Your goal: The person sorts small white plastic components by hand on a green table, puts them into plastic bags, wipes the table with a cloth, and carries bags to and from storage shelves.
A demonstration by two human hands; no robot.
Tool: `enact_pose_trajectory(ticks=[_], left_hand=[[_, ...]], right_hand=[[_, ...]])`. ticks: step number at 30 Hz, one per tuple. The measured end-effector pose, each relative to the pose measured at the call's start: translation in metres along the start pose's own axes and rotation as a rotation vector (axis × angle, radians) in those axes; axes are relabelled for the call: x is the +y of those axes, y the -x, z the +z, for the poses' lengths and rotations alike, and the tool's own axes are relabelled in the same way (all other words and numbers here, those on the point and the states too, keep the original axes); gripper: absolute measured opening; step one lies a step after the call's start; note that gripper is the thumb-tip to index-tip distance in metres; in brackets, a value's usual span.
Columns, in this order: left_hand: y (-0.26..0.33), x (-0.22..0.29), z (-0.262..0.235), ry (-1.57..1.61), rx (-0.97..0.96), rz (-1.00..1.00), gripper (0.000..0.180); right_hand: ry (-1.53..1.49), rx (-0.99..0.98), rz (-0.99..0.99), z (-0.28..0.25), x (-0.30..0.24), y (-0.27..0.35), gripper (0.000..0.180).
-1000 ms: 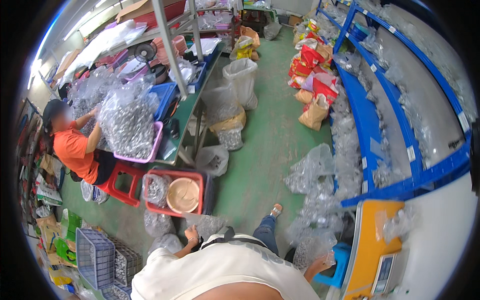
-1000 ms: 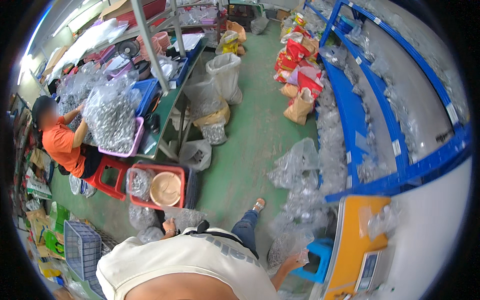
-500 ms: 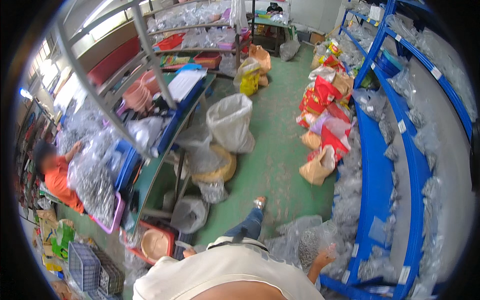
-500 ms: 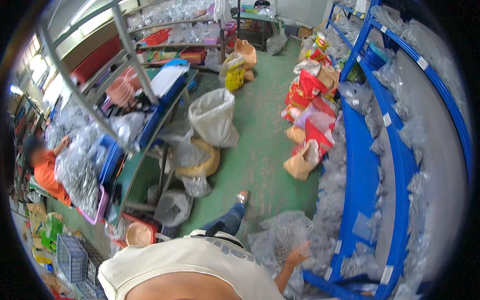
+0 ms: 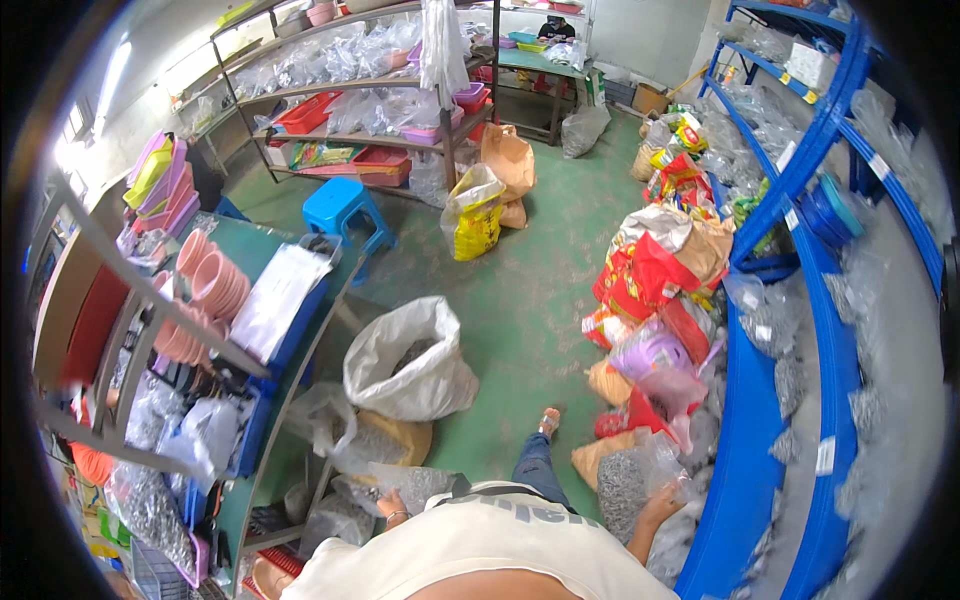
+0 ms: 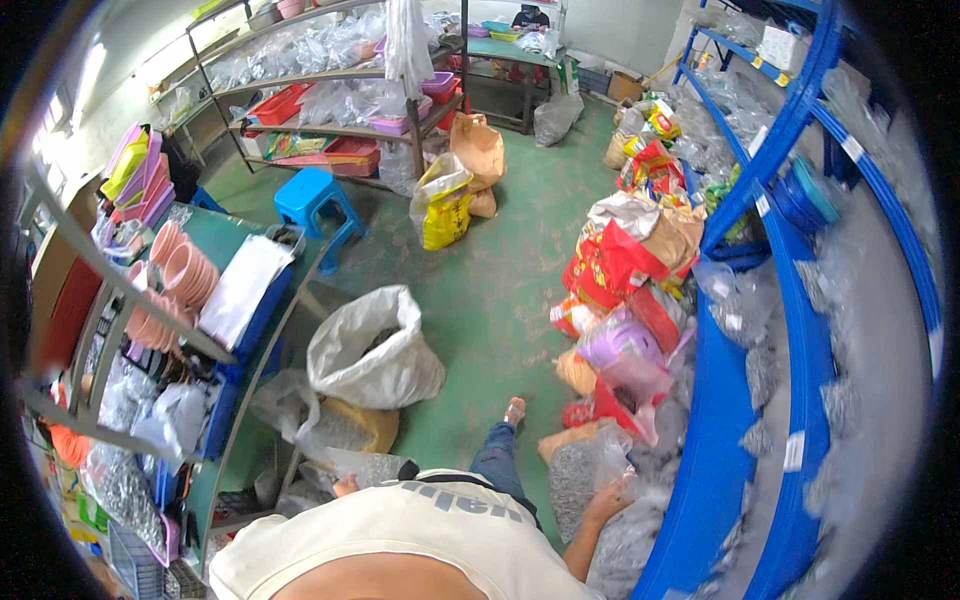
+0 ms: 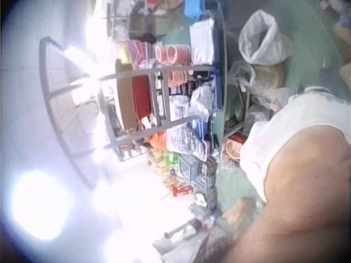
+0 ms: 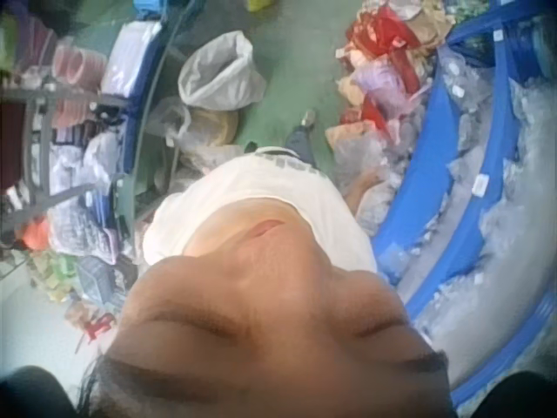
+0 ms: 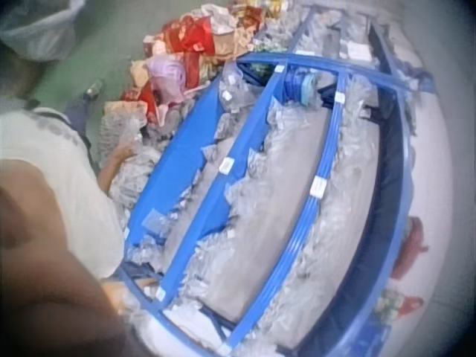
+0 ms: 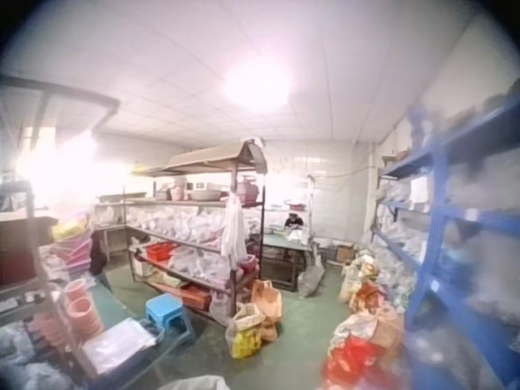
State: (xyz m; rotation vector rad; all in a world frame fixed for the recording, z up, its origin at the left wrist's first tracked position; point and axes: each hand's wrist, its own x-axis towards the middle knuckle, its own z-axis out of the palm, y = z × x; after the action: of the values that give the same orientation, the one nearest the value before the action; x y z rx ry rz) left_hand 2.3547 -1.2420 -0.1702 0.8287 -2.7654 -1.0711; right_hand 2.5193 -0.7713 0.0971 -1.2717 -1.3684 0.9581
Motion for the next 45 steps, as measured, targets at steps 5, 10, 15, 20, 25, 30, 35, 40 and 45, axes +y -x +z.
enact_pose_trajectory(ticks=[5,10,15,20,25,30,35,40,45], left_hand=[[-0.033,0.161,0.113,0.168,0.110,-0.099,0.037],[-0.087,0.295,0.185,-0.092,0.158,-0.058,0.036],[-0.127,0.430,0.284,-0.163,0.137,-0.159,0.035],[-0.194,0.550,0.402,-0.122,0.153,-0.196,0.034],[-0.273,0.697,0.507,-0.026,0.149,-0.092,0.032],[-0.349,0.863,0.592,0.078,0.278,-0.023,0.030],[-0.426,1.032,0.684,0.253,0.294,-0.013,0.033],[-0.499,1.199,0.718,0.272,0.218,-0.005,0.030],[-0.574,1.357,0.783,0.536,0.194,-0.162,0.023]], right_hand=[[0.125,-0.160,-0.217,0.154,0.007,-0.122,0.032],[0.121,-0.249,-0.120,0.309,-0.030,-0.234,0.026],[-0.050,-0.249,-0.168,0.470,-0.027,-0.357,0.029],[-0.086,-0.187,0.016,0.631,-0.087,-0.451,0.029],[-0.111,0.009,-0.010,0.775,-0.093,-0.555,0.037],[-0.251,-0.137,0.092,0.935,-0.139,-0.637,0.034],[0.090,-0.365,-0.224,1.089,-0.114,-0.750,0.025],[-0.146,-0.413,-0.128,1.242,-0.146,-0.816,0.026],[-0.096,-0.454,-0.103,1.405,-0.158,-0.893,0.034]])
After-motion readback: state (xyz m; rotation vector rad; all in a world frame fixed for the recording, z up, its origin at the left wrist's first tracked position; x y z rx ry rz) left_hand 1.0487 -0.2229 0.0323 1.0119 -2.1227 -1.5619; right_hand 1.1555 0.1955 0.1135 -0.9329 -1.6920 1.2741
